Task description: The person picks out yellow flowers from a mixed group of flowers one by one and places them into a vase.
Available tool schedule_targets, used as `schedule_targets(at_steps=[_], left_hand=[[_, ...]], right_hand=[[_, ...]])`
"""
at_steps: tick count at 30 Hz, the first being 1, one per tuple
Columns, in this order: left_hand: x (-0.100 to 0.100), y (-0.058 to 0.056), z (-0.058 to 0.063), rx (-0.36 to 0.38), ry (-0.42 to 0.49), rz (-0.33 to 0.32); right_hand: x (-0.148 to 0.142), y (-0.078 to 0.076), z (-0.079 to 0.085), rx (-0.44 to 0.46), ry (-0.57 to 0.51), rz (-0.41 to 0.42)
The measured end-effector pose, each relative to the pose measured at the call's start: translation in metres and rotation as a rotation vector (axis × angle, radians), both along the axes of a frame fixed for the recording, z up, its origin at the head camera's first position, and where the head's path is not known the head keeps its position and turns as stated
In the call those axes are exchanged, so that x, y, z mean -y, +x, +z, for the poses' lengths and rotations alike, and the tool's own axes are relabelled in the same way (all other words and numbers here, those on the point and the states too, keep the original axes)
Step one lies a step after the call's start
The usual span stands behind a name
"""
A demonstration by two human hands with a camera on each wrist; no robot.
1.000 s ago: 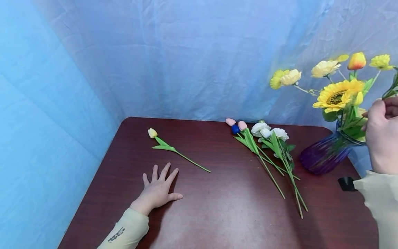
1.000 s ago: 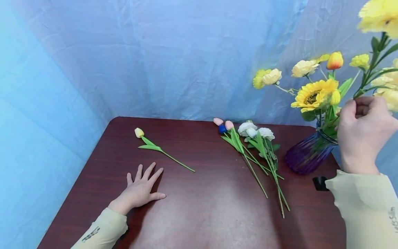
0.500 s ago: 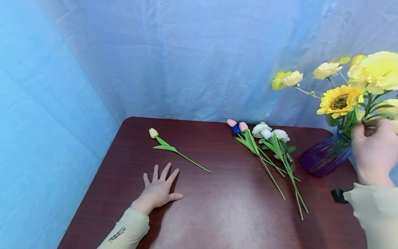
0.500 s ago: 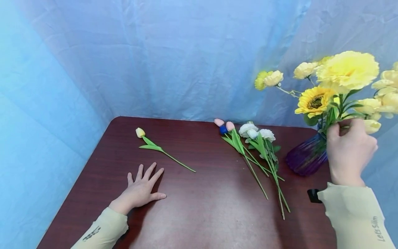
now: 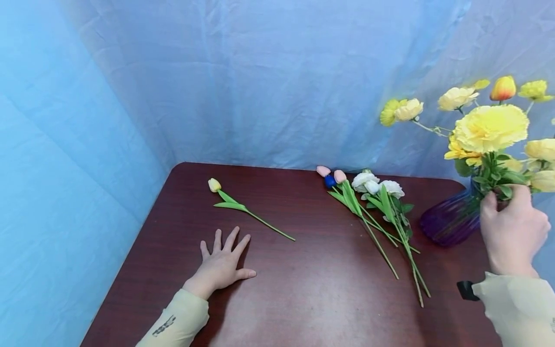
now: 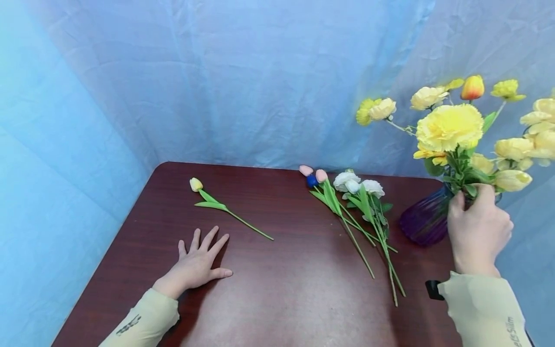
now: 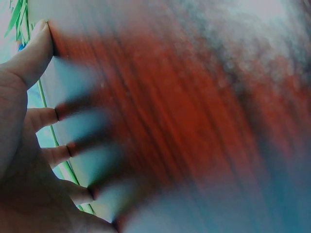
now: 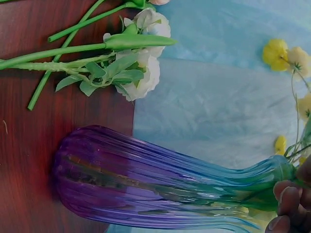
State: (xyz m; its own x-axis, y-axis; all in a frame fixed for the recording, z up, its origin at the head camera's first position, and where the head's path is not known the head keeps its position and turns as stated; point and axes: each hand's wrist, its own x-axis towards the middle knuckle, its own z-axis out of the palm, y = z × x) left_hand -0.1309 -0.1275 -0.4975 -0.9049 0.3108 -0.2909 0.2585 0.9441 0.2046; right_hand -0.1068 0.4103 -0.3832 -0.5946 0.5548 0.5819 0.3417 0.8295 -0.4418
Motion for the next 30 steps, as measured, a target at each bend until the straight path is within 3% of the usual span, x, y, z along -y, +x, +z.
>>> schedule_targets(at_steps=[7, 11, 15, 18, 22, 24, 26, 30], left_hand=[[0.001, 0.001, 0.002, -0.002, 0.002, -0.005], [0.002, 0.000, 0.006, 0.009, 0.003, -0.002], [0.001, -0.004, 0.012, -0.026, 0.033, 0.018], [0.000, -0.012, 0.014, -0.119, 0.057, 0.013], [0.001, -0.028, 0.013, -0.274, 0.044, -0.020], [0.001, -0.036, 0.012, -0.309, 0.037, -0.018], [0.001, -0.044, 0.011, -0.308, 0.034, -0.002], [0.000, -0.057, 0.009, -0.230, 0.025, 0.043]], right_hand=[[0.031, 0.010, -0.017, -0.238, 0.084, 0.114], [0.065, 0.005, -0.029, -0.296, 0.127, 0.293], [0.098, -0.003, -0.045, -0.185, 0.214, 0.551], [0.115, -0.006, -0.058, -0.087, 0.253, 0.676], [0.127, -0.008, -0.075, -0.001, 0.268, 0.754], [0.129, -0.007, -0.081, 0.038, 0.271, 0.784], [0.129, -0.006, -0.086, 0.073, 0.275, 0.809], [0.126, -0.002, -0.093, 0.129, 0.274, 0.823]])
